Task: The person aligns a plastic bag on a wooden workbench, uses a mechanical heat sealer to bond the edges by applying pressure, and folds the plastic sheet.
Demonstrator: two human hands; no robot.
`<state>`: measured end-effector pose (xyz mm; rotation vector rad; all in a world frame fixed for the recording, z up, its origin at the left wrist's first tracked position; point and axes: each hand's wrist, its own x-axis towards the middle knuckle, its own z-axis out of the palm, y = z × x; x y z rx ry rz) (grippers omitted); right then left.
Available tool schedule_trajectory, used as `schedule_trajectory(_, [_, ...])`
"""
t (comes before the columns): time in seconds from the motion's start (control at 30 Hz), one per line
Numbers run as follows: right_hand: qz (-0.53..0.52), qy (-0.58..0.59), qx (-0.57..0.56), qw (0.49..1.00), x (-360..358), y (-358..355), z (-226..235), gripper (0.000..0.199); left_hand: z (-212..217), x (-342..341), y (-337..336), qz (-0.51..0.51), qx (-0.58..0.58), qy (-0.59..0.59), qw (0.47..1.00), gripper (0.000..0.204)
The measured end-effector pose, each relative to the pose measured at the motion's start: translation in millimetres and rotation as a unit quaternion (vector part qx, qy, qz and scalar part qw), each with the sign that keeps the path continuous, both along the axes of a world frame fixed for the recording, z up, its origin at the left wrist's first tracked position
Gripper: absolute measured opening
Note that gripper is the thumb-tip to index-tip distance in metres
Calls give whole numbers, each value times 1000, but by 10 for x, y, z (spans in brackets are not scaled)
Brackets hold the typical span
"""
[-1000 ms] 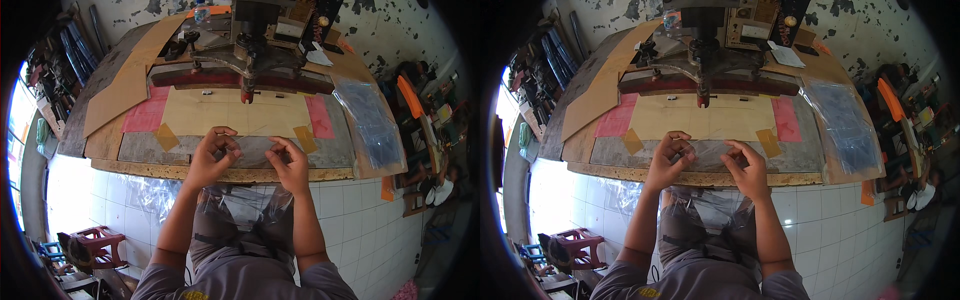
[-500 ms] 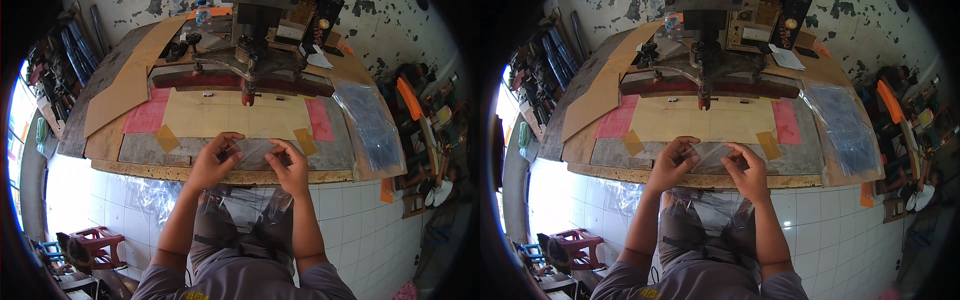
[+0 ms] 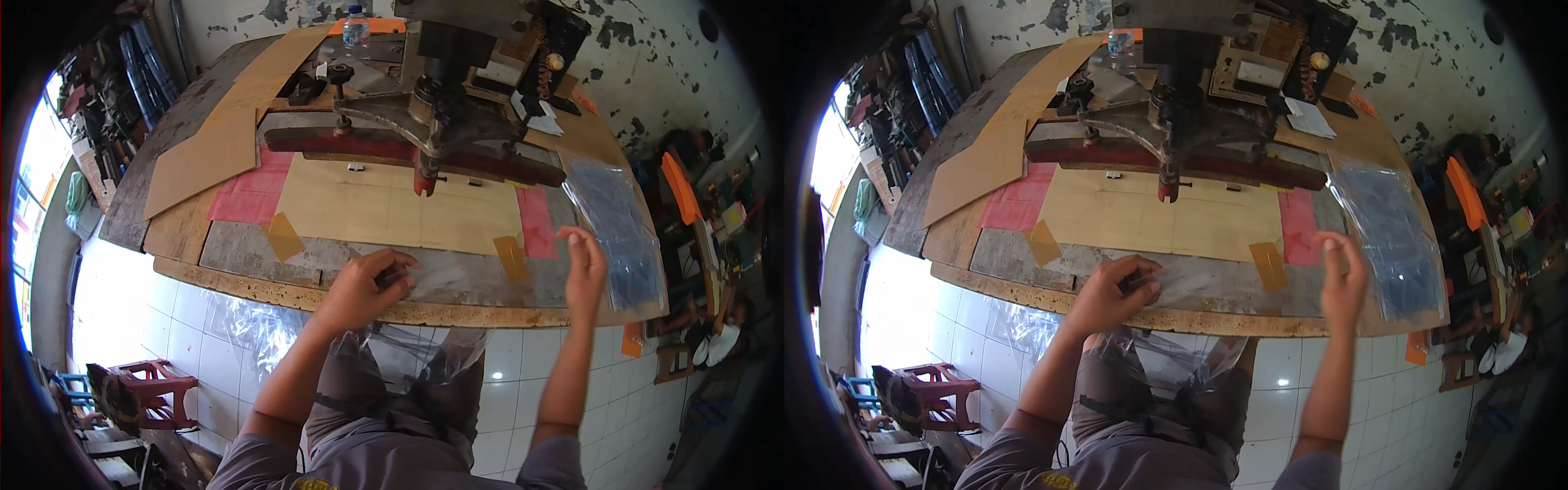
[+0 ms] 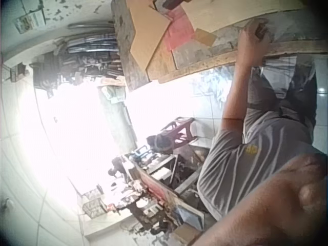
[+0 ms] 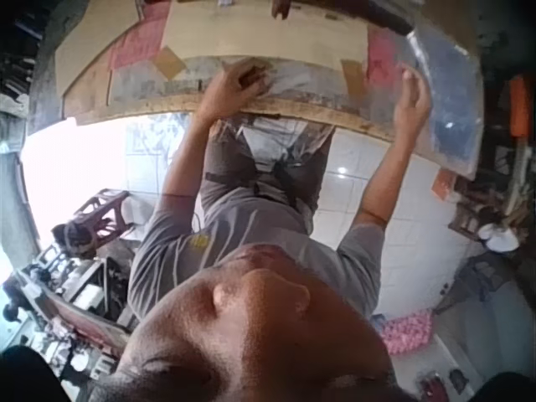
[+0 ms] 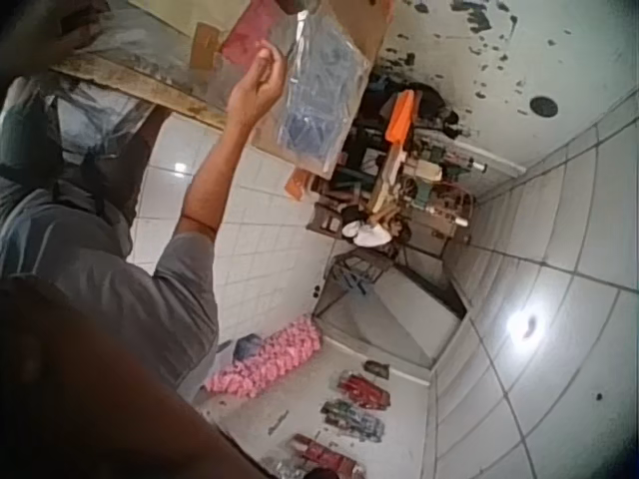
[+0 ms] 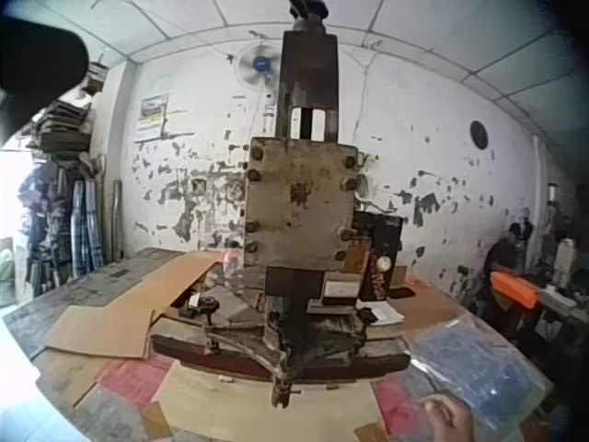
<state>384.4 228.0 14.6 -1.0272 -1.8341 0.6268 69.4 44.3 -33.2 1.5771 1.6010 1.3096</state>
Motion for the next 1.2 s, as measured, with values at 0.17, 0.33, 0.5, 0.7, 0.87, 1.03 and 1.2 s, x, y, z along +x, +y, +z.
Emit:
schedule_trajectory(0.17, [-22,-215,54,975,430,1667,156,27,44,-15,-10,4,-21,15,1000,26])
schedule_trajectory(0.33, [-16,-325,89,941,777,3782,-342,42,58,18,112,-9,-1,38,999,23])
schedule_trajectory(0.5, [2,-344,95,934,184,4979,-942,49,-57,-20,48,-7,-22,55,998,23])
schedule_trajectory(0.7, [-68,-358,127,923,-24,5849,-910,38,-8,33,74,-4,-2,59,998,28])
schedule_trajectory(0.87, [-148,-479,111,858,-361,5956,-837,42,-19,54,96,4,-26,74,997,31])
schedule_trajectory(1.03, [-175,-448,177,859,-413,6182,-852,59,-31,67,120,10,-11,73,997,31])
schedule_trajectory(1.2, [-92,-421,90,898,-407,6259,-867,62,-30,66,152,11,-21,81,996,30])
